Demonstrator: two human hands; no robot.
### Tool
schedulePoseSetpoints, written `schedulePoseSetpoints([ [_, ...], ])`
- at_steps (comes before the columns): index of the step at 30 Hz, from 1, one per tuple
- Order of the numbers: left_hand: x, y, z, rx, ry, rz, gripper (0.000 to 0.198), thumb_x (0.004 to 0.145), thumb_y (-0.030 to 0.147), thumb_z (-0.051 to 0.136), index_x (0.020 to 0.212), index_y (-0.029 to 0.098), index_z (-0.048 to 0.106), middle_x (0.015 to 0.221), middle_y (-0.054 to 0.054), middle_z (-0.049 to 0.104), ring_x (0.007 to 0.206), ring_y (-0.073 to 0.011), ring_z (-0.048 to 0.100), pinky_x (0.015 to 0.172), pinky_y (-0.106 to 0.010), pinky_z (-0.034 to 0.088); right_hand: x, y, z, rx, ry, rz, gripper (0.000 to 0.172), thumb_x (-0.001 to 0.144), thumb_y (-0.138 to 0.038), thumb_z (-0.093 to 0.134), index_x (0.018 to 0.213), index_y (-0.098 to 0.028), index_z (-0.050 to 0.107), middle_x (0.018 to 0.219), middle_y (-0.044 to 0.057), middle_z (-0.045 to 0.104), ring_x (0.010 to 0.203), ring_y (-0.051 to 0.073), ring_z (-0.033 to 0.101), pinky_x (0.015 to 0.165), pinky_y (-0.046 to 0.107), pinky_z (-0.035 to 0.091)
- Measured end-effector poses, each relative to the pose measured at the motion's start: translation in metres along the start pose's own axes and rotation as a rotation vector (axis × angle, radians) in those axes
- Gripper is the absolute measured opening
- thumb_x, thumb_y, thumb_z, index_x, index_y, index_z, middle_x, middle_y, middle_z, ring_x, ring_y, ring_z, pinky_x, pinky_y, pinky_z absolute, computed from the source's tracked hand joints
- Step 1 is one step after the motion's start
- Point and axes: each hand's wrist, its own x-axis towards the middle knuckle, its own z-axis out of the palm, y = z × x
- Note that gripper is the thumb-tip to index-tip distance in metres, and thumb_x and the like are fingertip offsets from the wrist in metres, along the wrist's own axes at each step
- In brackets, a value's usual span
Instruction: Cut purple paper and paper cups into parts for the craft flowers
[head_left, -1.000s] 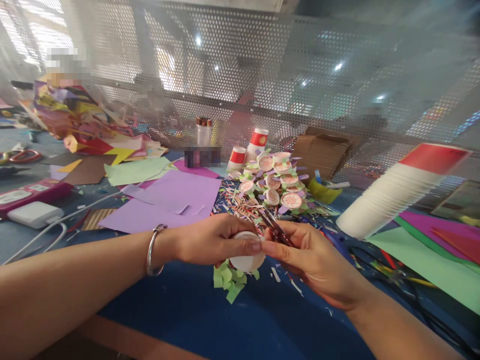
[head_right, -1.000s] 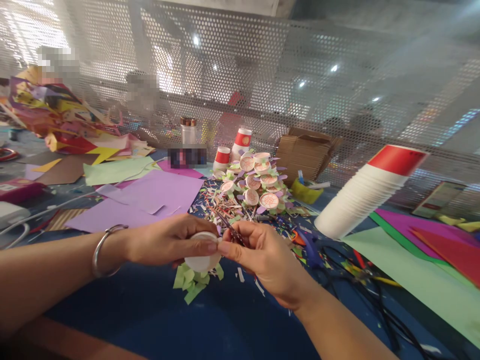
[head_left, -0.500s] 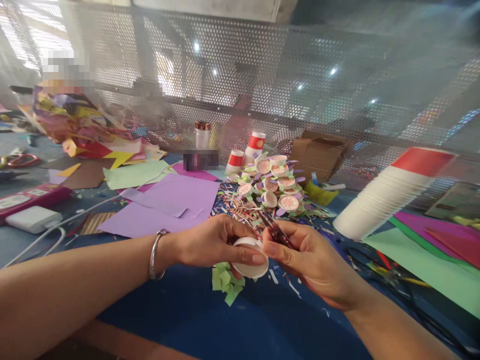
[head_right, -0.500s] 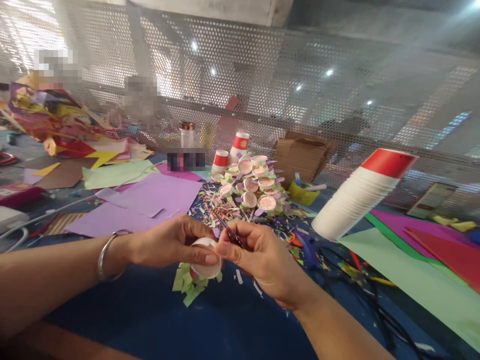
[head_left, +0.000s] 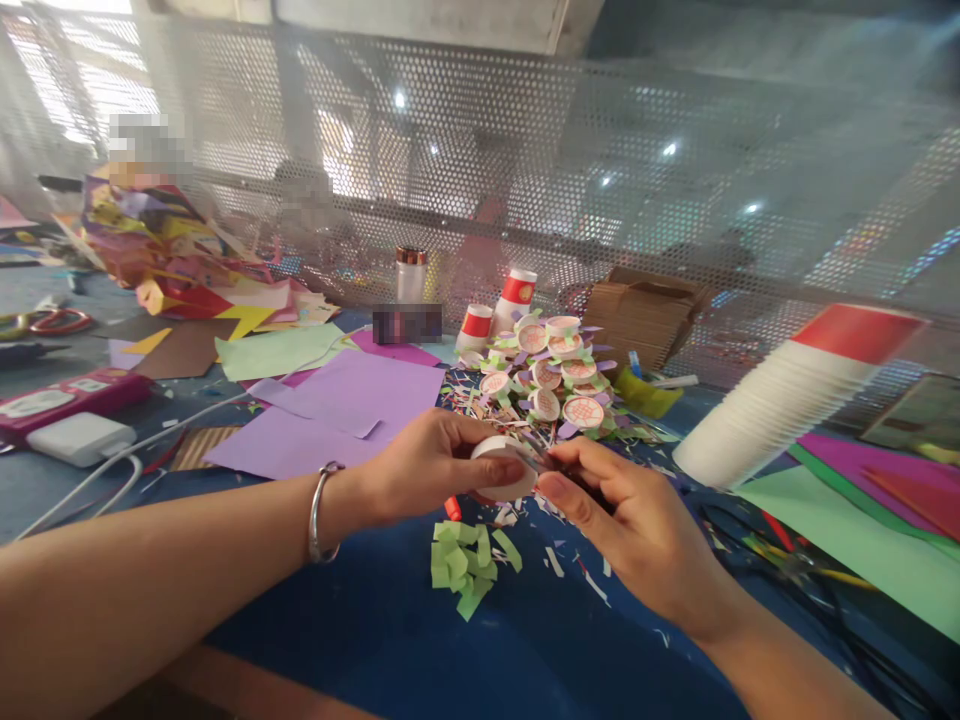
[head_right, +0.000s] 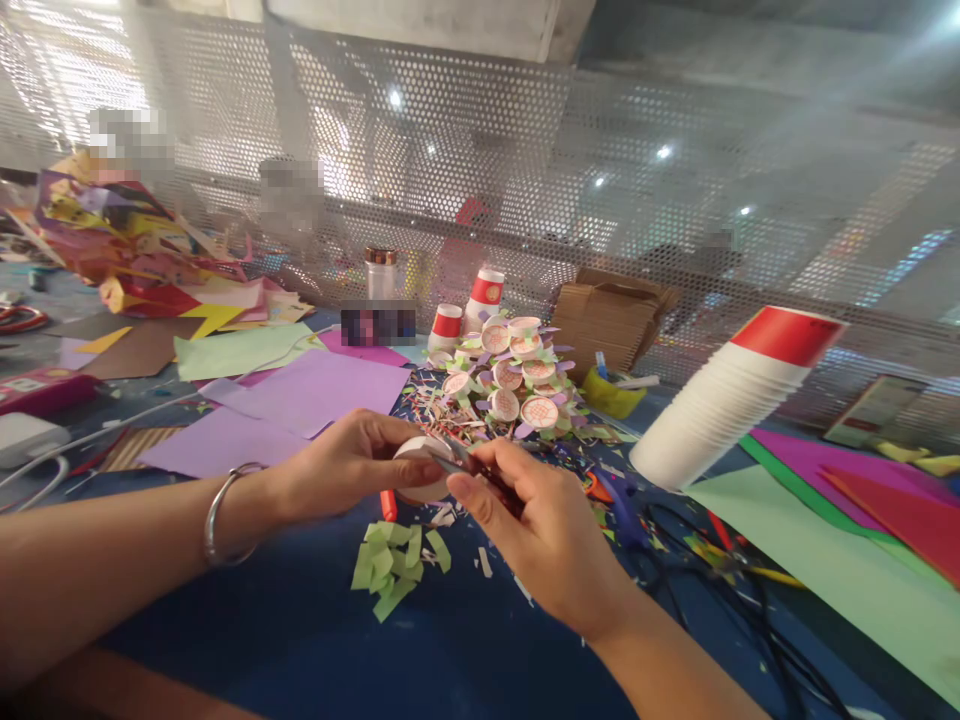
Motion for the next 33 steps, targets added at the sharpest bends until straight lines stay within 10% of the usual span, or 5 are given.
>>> schedulePoseSetpoints([
  [23,-0.004,0.003,0.004,0.184,-0.074,0.083,0.020,0.086,0.031,0.067,0.091,0.013,0.073,0.068,0.003,0.053,0.061,-0.0068,0.042,0.056,-0.020,0.035,-0.004,-0.014,0.000,-0.314,0.048,-0.280,0.030,0.099,-0.038,0.053,0.075,-0.020,0.052,0.054,-0.008,0.040,0.045,0.007,0.036,0.043,0.022,0.029],
  [33,-0.009,0.011,0.002,0.443,0.005,0.116,0.030,0.084,0.033,0.065,0.063,0.015,0.055,0.058,0.006,0.038,0.057,-0.0080,0.030,0.051,-0.024,0.026,-0.006,-0.012,-0.003,-0.397,0.036,-0.301,0.031,0.100,-0.038,0.052,0.073,-0.021,0.049,0.054,-0.006,0.046,0.044,0.008,0.040,0.045,0.024,0.031],
])
